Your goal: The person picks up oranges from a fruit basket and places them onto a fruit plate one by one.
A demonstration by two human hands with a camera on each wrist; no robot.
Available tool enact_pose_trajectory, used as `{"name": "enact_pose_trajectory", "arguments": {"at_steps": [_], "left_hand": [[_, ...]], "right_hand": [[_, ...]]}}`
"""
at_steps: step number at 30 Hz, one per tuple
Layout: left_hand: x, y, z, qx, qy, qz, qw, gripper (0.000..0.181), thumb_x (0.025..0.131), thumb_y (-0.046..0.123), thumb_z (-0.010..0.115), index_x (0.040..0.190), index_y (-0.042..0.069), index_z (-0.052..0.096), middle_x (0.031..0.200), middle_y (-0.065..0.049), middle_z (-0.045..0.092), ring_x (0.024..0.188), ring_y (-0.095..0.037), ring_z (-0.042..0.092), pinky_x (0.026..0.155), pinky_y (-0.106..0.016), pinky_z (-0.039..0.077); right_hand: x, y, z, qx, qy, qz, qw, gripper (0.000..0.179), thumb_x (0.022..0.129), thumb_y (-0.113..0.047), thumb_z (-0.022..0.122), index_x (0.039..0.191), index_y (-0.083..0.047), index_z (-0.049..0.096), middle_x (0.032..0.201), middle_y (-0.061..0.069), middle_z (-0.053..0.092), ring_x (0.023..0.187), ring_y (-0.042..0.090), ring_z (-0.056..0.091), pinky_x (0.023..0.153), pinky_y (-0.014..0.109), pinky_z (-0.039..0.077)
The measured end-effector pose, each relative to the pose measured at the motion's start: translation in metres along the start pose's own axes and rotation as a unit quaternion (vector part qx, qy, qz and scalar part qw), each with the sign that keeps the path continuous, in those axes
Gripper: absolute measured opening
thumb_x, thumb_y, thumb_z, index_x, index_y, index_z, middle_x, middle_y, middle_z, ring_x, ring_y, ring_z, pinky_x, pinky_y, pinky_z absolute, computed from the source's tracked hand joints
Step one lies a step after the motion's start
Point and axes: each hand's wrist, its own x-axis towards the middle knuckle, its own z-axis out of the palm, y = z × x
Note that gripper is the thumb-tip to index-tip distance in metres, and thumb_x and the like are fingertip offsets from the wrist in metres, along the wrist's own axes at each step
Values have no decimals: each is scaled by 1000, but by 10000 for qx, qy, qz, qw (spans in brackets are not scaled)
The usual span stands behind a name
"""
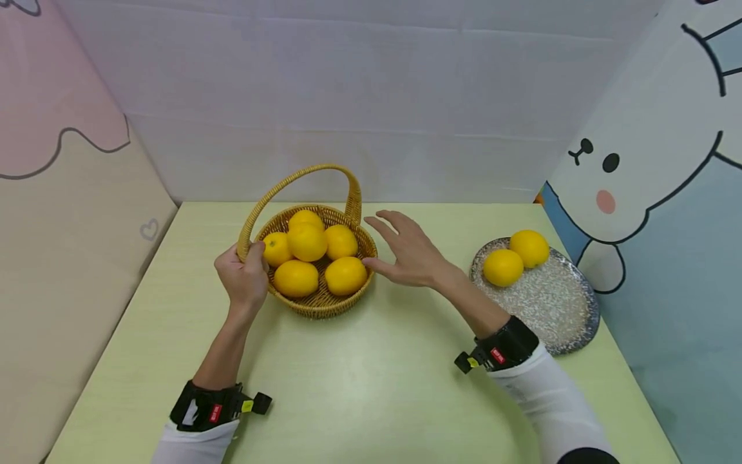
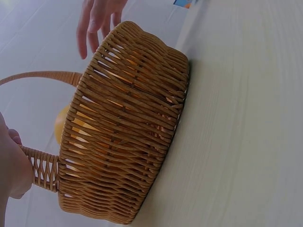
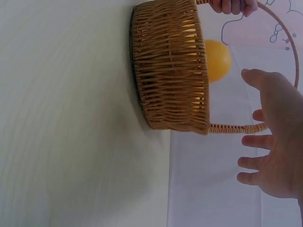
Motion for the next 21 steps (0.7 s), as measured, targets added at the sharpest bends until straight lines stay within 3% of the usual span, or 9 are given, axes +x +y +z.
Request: {"name": "enact_pose_trajectory", "arguments": {"at_steps": [12,21], "left_hand": [[0,1,1,10,-8,38,10000,44,94,-8,54,54,9,46,41,7,40,30,-6,31,28,-15,20],[1,-1,1,24,1,9,10000,43,94,-6,54,54,9,47,42,7,41,31,-6,32,29,-15,21]], "right_hand": [[46,-30,10,-8,-194,-586,9981,76,97,-53,61,157,-11,41,156,18,39,144,32,31,118,53,29],[77,-43,21,66,-400,-693,9968,78,97,-55,61,159,-12,40,156,16,40,142,29,33,117,49,31]]}}
